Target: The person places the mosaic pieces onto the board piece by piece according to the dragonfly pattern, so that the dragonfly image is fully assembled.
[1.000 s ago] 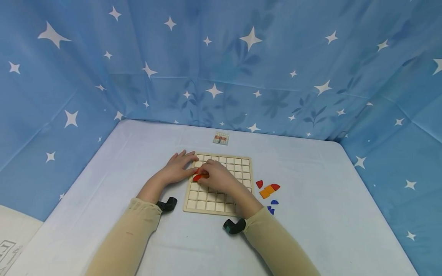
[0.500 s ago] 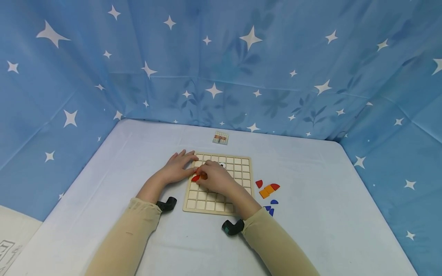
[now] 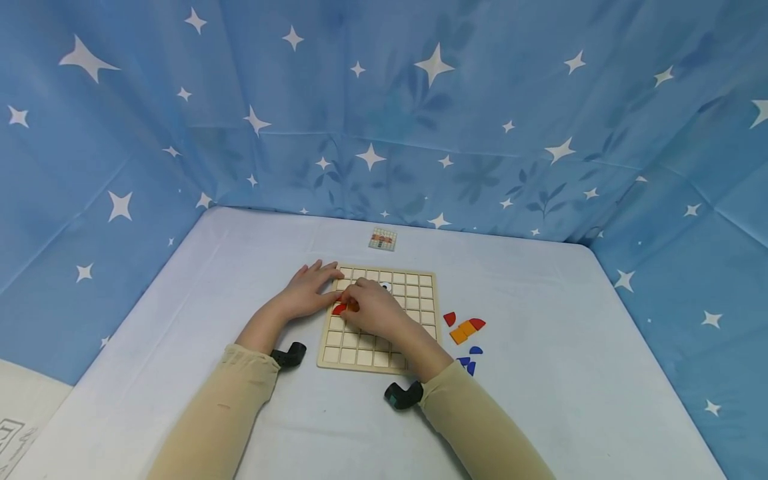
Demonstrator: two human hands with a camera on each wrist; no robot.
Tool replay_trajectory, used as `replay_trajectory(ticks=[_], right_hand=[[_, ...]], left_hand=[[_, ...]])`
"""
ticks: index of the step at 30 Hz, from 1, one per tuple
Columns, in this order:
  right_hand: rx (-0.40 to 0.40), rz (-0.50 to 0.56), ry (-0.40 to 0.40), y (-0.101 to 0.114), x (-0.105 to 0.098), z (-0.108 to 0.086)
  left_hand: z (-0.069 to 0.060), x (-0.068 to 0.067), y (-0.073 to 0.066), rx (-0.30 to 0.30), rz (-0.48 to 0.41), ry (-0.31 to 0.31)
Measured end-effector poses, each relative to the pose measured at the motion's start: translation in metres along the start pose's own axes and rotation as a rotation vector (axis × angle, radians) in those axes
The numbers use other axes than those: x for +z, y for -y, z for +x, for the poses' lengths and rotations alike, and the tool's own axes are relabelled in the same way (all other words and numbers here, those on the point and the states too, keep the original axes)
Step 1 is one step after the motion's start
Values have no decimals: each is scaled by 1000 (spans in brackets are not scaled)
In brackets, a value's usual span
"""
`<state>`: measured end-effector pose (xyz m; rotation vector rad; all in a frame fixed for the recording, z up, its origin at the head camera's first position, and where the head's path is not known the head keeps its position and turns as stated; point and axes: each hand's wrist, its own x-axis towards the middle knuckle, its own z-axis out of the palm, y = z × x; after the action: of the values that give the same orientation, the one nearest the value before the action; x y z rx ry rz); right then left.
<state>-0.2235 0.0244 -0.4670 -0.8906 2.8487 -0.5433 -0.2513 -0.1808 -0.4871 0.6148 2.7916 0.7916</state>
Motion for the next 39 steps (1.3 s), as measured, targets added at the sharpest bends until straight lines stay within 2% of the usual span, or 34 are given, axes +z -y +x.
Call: replay_trajectory(ticks=[8,16,21,28,33,39], right_hand=[[-3,14,-14,-2,-6,-2],[49,111,-69,-18,-42,-18],[89,139,-116,-41,-67,-37],[158,115,-146,-76,-92,-71],[182,105,-159,-103,-99,-96],[246,114,-110,-131,-100,-118]], left_hand=[[0,0,0,2,-4,2],[1,0,-1,-9,-9,7],[1,0,-1,-16,-1,8],[1,0,-1,-24,15,17],[0,0,-2,-24,21,24],[-1,-1,-5,-18,26,15]])
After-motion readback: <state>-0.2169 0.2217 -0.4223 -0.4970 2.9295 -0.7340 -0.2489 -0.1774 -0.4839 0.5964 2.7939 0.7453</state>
